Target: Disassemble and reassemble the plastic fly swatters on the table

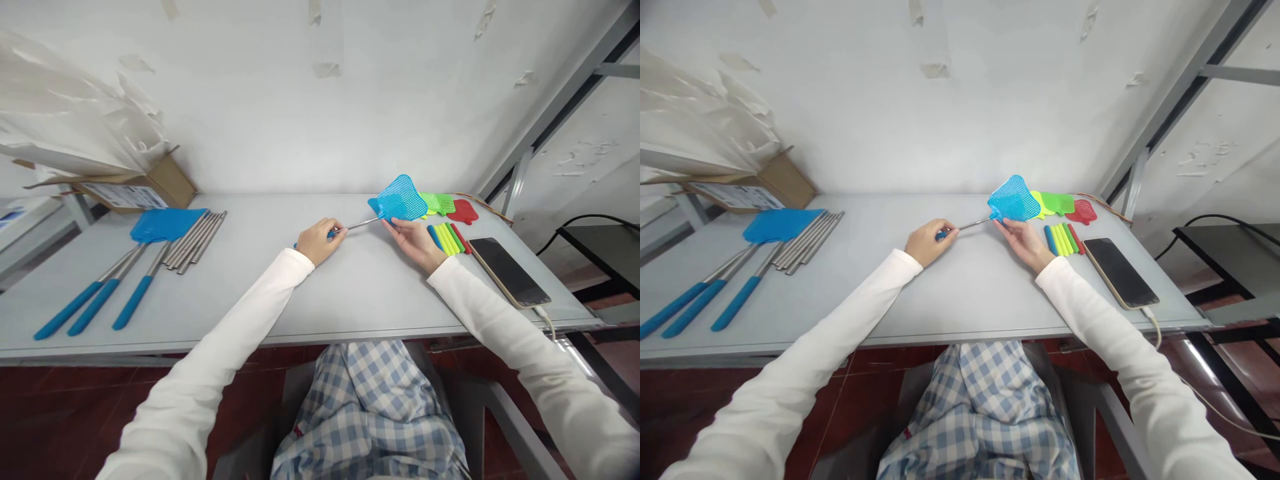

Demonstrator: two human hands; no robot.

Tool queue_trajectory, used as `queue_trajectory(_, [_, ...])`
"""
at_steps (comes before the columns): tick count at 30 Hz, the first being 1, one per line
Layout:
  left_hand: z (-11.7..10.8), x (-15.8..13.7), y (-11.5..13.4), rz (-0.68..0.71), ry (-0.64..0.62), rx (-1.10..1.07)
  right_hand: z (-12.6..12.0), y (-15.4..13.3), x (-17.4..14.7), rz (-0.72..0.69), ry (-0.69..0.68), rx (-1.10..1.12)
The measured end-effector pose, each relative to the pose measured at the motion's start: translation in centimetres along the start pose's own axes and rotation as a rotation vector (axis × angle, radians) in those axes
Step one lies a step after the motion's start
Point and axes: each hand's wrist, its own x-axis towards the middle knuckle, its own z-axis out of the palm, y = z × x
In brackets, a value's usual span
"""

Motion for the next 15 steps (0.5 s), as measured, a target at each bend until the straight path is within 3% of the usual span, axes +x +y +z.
queue_trajectory(5, [0.09, 0.01, -0.19, 0.029, 0.000, -0.011, -0.07, 0.37, -0.28, -0.022, -0.020, -0.114])
queue_trajectory(15, [-0.08, -0.04, -0.46, 0.150, 0.025, 0.022, -0.08, 0.79, -0.73, 0.068, -0.058, -0.195])
